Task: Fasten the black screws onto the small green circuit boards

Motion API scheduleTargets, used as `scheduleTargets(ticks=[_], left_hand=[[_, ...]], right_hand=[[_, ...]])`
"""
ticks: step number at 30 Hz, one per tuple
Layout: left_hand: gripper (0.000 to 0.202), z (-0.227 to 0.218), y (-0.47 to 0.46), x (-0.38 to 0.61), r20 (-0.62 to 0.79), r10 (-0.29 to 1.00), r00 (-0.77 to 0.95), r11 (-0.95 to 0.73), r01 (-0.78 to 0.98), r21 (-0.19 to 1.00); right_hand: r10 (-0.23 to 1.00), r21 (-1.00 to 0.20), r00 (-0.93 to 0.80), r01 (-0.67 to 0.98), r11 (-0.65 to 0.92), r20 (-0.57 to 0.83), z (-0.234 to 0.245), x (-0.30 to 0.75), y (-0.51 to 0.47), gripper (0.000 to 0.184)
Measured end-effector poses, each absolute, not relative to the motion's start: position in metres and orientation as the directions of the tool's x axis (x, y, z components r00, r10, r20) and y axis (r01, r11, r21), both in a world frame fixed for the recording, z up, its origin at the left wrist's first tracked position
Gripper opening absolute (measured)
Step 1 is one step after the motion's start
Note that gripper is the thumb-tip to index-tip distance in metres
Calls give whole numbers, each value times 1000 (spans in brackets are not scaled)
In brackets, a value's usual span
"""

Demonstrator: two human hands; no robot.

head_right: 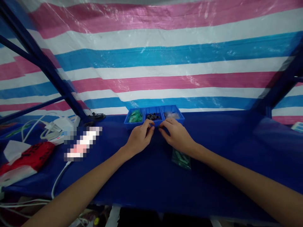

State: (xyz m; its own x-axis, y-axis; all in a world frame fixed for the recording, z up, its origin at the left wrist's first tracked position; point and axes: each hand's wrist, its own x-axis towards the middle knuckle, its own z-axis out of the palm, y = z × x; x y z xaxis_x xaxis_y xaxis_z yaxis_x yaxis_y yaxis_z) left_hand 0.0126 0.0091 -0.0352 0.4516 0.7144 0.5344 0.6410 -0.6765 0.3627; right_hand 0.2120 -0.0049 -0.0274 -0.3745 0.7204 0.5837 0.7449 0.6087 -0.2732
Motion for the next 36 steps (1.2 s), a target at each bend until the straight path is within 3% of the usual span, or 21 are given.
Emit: scheduleTargets(ticks=[4,10,12,15,18,26,31,36], left_hand=[[17,-37,15,11,544,736,403,-640,678,363],[19,-42,16,9,495,717,491,-671,680,295],[22,-42,14,9,487,686,541,-709,647,281],[28,-42,12,10,449,657,606,-748,600,285],[29,-41,9,12,414,637,650,-768,582,268],[22,-40,8,10,381,568,730,-822,526,217],[20,-40,9,11,382,582,718,-810,551,198],[18,-40,11,12,390,613,687,-786,580,213]], right_hand=[[704,-117,-386,826,552,596,-12,207,33,23],[768,-223,-403,797,562,498,5,216,26,37],[813,-257,-472,785,563,341,7,231,5,26],[821,-419,-569,757,502,-45,11,250,-22,21],[811,-459,-559,775,436,-174,13,254,-34,24],[819,-529,-562,732,430,-113,-2,245,-30,17],[858,-518,-498,704,486,128,-18,235,-23,16],[894,-513,-359,732,448,268,-32,225,-17,26]])
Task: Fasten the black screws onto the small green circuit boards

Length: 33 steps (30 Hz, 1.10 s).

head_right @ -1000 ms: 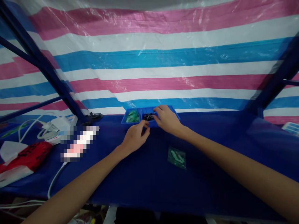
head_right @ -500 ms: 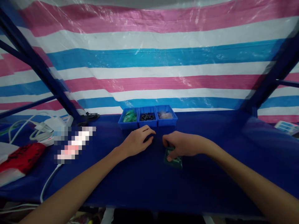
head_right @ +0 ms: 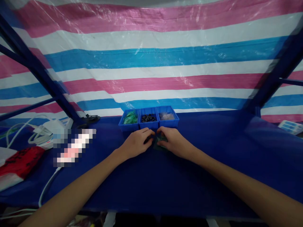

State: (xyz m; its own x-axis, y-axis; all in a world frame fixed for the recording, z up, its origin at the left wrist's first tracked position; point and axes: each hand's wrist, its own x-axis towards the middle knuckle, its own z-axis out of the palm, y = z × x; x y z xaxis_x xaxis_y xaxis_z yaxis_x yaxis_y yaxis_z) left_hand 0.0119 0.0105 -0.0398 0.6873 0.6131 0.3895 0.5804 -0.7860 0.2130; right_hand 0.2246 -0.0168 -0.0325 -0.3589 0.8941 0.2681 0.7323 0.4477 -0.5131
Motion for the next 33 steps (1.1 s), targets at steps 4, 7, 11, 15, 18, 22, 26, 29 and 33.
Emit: scheduleTargets(ticks=[4,7,11,15,18,22,26,29,33], left_hand=[[17,-38,8,12,387,607,694,-792,566,227],[20,-36,6,12,364,592,719,-806,539,245],[36,-34,7,11,351,584,732,-811,512,281],[27,-35,9,10,373,591,716,-807,518,285],[22,-34,8,10,381,601,702,-799,539,268],[17,-33,7,10,416,608,676,-792,550,263],[13,-34,10,10,469,633,616,-768,574,283],[10,-36,13,10,478,664,575,-742,588,322],[20,-39,16,11,477,705,525,-706,583,402]], right_hand=[[898,-596,-245,680,427,364,-41,222,-14,26],[921,-694,-155,617,372,357,-46,224,-11,29],[961,-867,-136,417,274,239,-50,224,-7,35],[975,-935,-146,288,205,168,-48,222,-9,33],[975,-943,-180,281,178,131,-45,219,-12,32],[969,-933,-199,297,204,148,-42,217,-15,30],[961,-871,-164,411,270,220,-37,215,-19,37],[932,-817,-194,449,363,307,-33,214,-24,41],[904,-743,-216,516,427,370,-36,214,-23,31]])
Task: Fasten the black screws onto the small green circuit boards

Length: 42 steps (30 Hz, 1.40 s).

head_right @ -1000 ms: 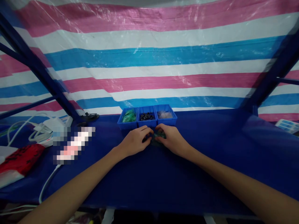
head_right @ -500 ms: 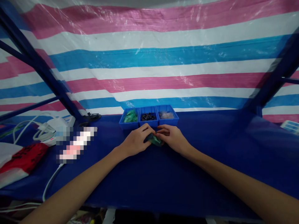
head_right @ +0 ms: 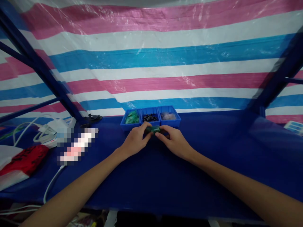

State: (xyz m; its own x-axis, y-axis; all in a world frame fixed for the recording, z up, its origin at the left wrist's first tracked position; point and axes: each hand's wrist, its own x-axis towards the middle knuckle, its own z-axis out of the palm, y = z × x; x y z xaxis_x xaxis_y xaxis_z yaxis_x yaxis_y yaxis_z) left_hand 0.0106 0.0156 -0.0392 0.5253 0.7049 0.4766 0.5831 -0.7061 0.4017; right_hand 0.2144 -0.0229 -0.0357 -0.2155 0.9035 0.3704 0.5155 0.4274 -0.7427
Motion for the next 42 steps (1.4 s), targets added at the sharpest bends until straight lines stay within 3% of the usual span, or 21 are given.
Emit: scheduleTargets(ticks=[6,10,14,18,25,34,42], left_hand=[[38,-41,18,13,504,694,514,-720,518,462],[35,-41,19,13,519,664,538,-748,473,466],[17,-40,17,12,519,607,601,-794,449,409],[28,-40,14,11,464,606,646,-795,512,325],[37,-39,12,11,429,625,652,-780,547,305],[30,-41,13,12,542,562,625,-820,506,267],[27,-40,14,14,533,593,604,-801,376,465]], right_hand=[[927,-814,-238,448,369,289,-42,220,-13,24],[946,-888,-239,353,294,218,-42,220,-11,21],[955,-928,-226,274,254,195,-43,219,-11,20],[958,-939,-226,255,232,175,-43,219,-13,21],[967,-953,-176,206,221,186,-46,217,-14,46],[965,-970,-193,136,204,176,-54,217,-11,54],[970,-974,-204,157,164,131,-51,215,-13,61]])
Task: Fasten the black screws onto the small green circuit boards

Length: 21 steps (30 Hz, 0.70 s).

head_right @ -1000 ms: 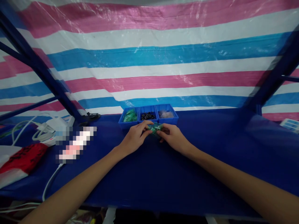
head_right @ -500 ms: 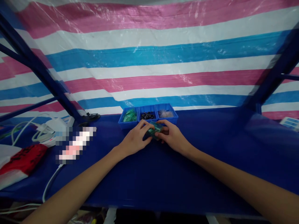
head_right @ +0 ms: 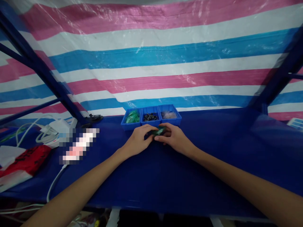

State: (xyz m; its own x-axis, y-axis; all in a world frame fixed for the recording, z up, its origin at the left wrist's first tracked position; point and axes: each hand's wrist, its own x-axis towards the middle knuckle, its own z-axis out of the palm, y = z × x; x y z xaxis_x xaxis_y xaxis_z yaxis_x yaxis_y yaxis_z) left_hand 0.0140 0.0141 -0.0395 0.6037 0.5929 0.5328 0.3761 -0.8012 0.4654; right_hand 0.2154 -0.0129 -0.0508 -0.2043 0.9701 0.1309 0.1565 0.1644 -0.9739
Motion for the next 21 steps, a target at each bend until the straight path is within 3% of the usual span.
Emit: scheduleTargets(ticks=[3,8,13,21], left_hand=[[25,-38,14,15,520,630,577,-771,381,511],[23,-37,16,15,562,641,523,-764,363,533],[31,-40,19,14,594,656,466,-754,369,543],[30,-37,15,14,663,598,451,-799,396,452]], right_hand=[[962,-965,-230,184,189,145,-51,216,-13,55],[945,-917,-272,300,263,181,-47,216,-16,26],[942,-878,-269,377,294,200,-45,214,-20,28],[943,-865,-256,398,304,214,-45,211,-24,27]])
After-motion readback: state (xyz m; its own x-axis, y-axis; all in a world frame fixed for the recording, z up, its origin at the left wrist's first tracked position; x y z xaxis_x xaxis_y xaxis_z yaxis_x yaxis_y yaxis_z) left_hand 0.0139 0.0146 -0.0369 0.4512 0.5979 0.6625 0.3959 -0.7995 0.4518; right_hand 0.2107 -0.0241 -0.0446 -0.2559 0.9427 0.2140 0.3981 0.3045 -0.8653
